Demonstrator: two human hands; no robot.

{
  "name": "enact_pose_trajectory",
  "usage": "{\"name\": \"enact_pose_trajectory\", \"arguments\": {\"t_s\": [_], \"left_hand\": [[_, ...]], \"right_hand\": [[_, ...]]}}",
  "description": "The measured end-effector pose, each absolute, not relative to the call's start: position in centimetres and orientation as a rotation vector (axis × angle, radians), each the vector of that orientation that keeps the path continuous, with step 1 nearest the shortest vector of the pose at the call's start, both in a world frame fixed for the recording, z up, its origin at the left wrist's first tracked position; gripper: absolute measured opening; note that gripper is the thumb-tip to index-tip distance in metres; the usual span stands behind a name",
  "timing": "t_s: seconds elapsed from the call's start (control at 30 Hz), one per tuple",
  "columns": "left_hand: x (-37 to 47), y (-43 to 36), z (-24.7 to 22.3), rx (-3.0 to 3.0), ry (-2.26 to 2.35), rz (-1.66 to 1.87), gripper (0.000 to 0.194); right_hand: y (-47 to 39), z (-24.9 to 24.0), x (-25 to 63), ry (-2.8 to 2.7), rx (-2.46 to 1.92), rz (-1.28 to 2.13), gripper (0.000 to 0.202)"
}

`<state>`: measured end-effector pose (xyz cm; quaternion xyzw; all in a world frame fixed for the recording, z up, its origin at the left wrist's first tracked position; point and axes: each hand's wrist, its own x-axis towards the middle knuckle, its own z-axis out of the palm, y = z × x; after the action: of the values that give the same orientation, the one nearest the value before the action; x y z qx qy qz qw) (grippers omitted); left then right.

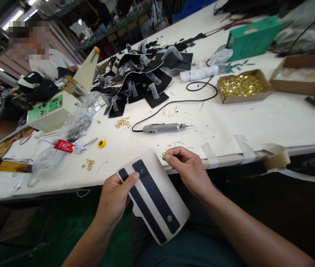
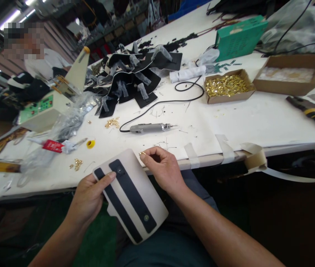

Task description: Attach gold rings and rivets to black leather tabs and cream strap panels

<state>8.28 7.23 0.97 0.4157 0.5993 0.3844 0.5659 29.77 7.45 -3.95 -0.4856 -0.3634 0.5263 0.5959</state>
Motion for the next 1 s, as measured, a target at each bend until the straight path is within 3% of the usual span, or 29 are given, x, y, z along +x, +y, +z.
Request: {"name": "enact_pose_trajectory", "arguments": {"t_s": [0.23,0.37,0.77,1.0], "left_hand": [[8.5,7.4,1.2,0.928,1.376,0.899,0.035],[8.3,7.4,0.6,1.036,1.385,0.863,0.036],[7.0,5.8,3.2,1.941,1.241,0.939,0.012],[5.2,5.3,5.8,2.638,0.673,0.777,0.025]], "right_hand": [[7.1,-4.7,28.5,-0.724,-0.965,1.552,0.027],[6.5,-4.5,27.9,-0.632,-0.958,1.559,0.028],[6.3,-2.4,29.0,-0.587,-0.657,1.656,0.031],[7.2,0.9,32.1,-1.387,-0.798,1.844,0.015]]}}
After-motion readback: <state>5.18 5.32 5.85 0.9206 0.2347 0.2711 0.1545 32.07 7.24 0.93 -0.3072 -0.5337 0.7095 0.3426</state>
